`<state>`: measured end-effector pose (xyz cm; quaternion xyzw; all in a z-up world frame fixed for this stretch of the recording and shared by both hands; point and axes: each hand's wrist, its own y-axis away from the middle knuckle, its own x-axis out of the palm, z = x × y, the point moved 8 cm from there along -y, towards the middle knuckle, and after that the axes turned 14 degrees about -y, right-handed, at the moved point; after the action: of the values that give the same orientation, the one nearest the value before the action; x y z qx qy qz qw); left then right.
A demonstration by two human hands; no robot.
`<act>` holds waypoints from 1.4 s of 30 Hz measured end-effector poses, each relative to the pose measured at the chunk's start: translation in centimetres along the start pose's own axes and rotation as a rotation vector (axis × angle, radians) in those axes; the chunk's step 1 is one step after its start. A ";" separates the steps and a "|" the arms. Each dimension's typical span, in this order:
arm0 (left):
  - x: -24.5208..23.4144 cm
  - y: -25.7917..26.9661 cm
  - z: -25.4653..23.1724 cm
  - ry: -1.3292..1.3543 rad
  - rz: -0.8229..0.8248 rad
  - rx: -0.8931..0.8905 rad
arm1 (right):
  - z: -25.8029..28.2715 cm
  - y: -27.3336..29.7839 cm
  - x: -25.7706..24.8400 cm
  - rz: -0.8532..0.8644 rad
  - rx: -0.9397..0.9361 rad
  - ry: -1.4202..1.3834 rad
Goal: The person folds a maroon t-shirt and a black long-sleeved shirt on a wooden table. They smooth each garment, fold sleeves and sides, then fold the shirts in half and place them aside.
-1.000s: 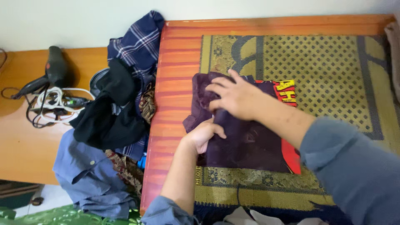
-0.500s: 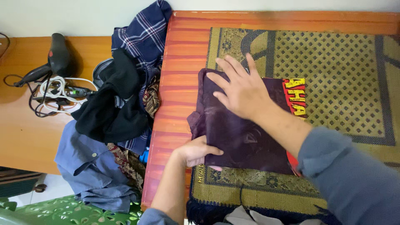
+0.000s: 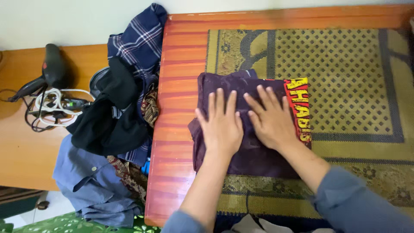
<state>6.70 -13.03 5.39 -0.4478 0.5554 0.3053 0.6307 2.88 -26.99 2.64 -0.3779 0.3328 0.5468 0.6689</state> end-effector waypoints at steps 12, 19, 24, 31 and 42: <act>3.7 -0.3 1.0 0.041 0.133 -0.050 | -4.6 0.7 -1.0 -0.007 0.189 0.143; 5.1 -0.2 2.8 0.052 0.191 -0.149 | -10.3 2.7 -1.4 -0.106 0.367 0.049; 5.7 0.8 3.3 -0.070 0.203 -0.178 | -11.8 5.9 -1.3 -0.208 0.379 -0.047; 6.0 1.8 3.4 -0.028 0.279 -0.216 | -8.5 11.5 -2.4 -0.383 0.504 -0.346; 6.5 1.7 3.6 0.020 0.313 -0.211 | -15.4 12.9 4.3 -0.032 0.981 -1.793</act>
<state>8.01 -9.75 -1.38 -0.4226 0.5896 0.4517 0.5194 -9.52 -36.86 -10.46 0.4816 -0.1081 0.4228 0.7600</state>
